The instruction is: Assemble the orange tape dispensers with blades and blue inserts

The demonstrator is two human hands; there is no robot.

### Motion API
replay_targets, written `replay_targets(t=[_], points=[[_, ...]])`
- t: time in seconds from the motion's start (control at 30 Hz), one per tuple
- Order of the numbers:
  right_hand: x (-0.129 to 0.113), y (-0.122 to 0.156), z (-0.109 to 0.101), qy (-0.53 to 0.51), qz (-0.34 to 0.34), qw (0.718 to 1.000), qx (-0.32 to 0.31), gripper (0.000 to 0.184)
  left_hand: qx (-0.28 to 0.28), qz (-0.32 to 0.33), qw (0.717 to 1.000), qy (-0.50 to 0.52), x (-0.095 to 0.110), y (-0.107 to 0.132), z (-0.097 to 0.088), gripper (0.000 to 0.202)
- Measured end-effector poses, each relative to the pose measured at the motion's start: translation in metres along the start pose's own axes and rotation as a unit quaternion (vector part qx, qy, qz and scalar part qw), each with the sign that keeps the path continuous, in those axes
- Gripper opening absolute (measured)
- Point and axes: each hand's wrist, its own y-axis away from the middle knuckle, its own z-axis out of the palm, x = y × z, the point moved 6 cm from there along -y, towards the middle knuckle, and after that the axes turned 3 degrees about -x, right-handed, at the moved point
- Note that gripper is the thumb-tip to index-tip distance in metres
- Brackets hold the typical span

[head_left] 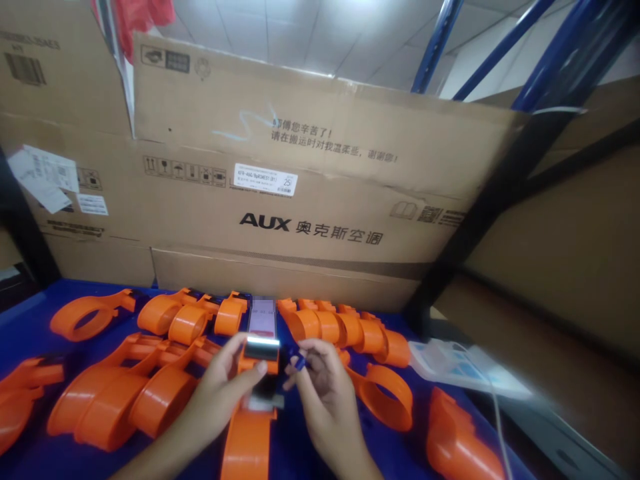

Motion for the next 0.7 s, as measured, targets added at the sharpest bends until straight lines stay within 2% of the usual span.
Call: replay_targets(t=[0.2,0.33,0.53,0.7], points=[[-0.001,0.000,0.002,0.006,-0.029,0.999,-0.014,0.012,-0.020,0.016,1.000,-0.018,0.004,0.000,0.004,0.041],[-0.005,-0.002,0.002,0.062,-0.056,0.996,-0.019,0.008,-0.037,0.016,0.999,-0.023,0.002,0.000,0.007,0.037],[-0.016,-0.002,0.000,0.184,-0.113,0.976,-0.031,0.014,-0.050,0.011,0.999,-0.018,0.000,0.002,0.011,0.037],[-0.029,0.002,0.002,0.224,-0.151,0.962,-0.042,0.007,-0.034,0.025,0.999,-0.026,0.005,0.002,0.007,0.033]])
